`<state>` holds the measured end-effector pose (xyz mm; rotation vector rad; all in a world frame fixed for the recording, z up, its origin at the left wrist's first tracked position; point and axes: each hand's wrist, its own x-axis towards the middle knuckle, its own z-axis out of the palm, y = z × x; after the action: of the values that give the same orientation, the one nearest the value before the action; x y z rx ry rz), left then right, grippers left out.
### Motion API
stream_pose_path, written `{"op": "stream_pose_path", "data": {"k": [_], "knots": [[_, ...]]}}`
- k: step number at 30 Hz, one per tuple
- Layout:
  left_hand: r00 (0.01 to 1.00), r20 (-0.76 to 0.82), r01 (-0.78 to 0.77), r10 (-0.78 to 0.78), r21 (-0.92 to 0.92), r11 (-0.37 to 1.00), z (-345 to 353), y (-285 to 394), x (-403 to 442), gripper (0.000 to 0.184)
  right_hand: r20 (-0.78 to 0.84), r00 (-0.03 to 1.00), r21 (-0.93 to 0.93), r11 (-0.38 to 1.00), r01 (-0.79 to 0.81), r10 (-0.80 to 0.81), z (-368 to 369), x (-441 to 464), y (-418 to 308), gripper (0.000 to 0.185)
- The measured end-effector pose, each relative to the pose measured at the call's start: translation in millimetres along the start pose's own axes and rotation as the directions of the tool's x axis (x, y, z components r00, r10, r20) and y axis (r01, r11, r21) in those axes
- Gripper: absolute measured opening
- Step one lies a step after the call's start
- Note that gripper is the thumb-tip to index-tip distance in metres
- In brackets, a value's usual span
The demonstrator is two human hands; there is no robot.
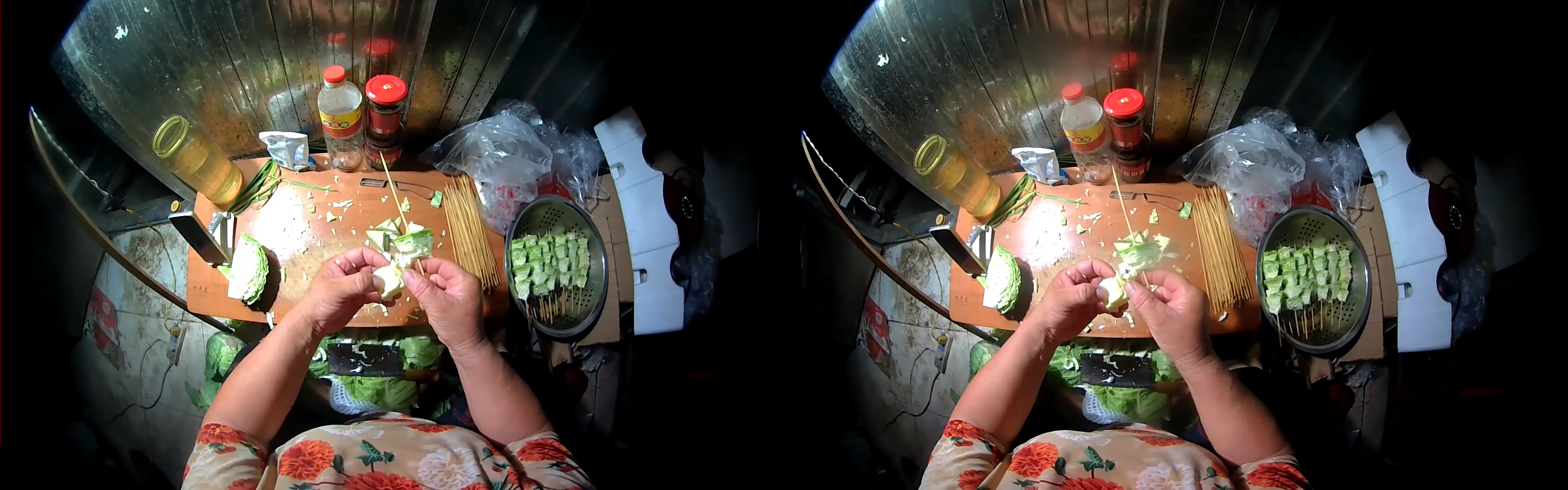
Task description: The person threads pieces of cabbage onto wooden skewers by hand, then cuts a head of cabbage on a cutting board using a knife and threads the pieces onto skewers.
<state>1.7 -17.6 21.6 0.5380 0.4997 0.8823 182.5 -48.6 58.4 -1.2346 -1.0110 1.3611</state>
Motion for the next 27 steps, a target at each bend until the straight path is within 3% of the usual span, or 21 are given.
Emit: {"op": "stream_pose_path", "data": {"k": [7, 13, 15, 18, 24, 27], "knots": [[1.0, 0.015, 0.019, -0.019, 0.016, 1.0, 0, -3, -1, 0.022, 0.018, 1.0, -0.051, 0.999, -0.005, 0.006, -10, 2, 7, 0.02], [0.998, -0.067, 0.011, -0.012, -0.017, 1.0, 6, -6, 0, 0.027, -0.023, 0.998, -0.147, 0.988, 0.053, -0.057, -8, -1, 5, 0.016], [0.997, -0.075, 0.008, -0.007, 0.006, 1.0, 7, -6, 1, 0.026, -0.044, 0.997, -0.329, 0.943, 0.039, -0.056, -7, -2, 3, 0.015], [0.999, -0.054, -0.005, 0.007, 0.039, 0.999, 5, -6, 0, 0.022, -0.076, 0.984, -0.25, 0.958, 0.138, -0.162, -8, 0, 17, 0.017], [0.994, -0.06, -0.085, 0.086, 0.015, 0.996, 12, -9, -1, 0.024, -0.073, 0.992, -0.103, 0.99, 0.094, -0.102, -9, 1, 13, 0.018], [0.997, -0.006, -0.082, 0.082, -0.004, 0.997, 9, -10, -1, 0.024, -0.087, 0.992, -0.122, 0.989, 0.082, -0.093, -10, 1, 12, 0.019]]}}
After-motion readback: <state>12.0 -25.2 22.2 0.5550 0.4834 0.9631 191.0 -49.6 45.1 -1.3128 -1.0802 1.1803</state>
